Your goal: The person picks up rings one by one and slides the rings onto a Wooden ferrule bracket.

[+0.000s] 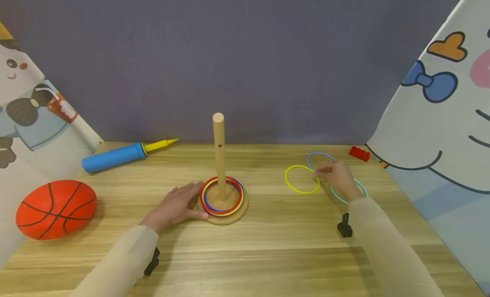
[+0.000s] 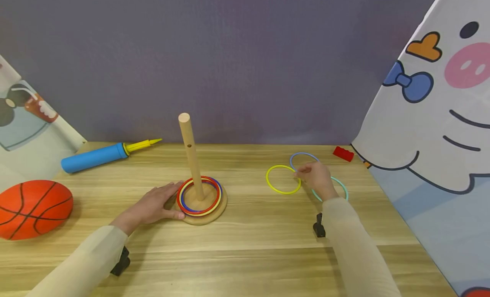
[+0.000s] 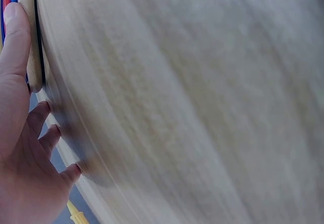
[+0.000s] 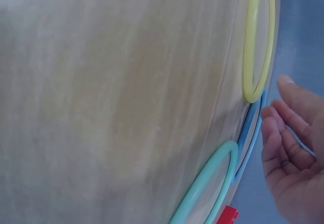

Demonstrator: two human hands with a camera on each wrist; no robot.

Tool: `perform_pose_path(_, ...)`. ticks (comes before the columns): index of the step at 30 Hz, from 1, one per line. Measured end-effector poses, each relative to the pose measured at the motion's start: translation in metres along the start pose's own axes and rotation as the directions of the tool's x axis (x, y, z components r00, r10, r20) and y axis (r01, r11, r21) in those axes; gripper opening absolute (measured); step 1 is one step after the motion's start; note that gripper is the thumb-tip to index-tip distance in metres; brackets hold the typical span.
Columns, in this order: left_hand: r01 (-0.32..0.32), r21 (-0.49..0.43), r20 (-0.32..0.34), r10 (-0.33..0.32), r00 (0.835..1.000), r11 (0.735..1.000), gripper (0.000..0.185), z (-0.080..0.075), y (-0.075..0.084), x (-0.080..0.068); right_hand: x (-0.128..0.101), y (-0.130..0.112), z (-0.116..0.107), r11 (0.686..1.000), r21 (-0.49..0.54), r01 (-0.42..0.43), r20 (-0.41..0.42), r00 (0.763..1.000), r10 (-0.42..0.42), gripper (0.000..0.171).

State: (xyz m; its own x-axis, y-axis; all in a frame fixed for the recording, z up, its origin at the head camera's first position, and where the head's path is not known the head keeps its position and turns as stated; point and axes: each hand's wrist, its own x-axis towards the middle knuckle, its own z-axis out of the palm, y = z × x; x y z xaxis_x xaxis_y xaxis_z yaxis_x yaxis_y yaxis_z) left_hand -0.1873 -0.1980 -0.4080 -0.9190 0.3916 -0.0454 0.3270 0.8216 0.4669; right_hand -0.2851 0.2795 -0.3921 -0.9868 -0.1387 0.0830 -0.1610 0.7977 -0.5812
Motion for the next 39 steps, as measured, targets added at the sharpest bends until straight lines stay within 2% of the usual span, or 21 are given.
perform_pose_path(6,0.002,0.0,-0.002,-0.002,1.0,1.0,0.101,0.001,0.0,-0.001,0.005,0.001,0.0,0.999,-0.05,-0.016,-0.003,1.0,0.015,0.03)
perform_pose_path(17,0.007,-0.008,-0.001,-0.007,1.0,1.0,0.102,0.002,0.0,-0.001,0.007,0.003,0.005,0.995,-0.098,0.0,0.01,1.0,0.001,0.019)
perform_pose_path(28,0.009,0.003,-0.003,-0.009,1.0,1.0,0.102,0.0,-0.002,0.0,0.005,-0.008,0.018,0.988,-0.111,0.105,0.052,0.994,-0.1,0.018)
perform_pose_path(39,0.012,-0.003,-0.004,-0.012,1.0,1.0,0.102,-0.001,0.0,0.0,0.004,-0.013,0.024,0.993,-0.102,0.052,0.062,0.997,-0.046,0.015)
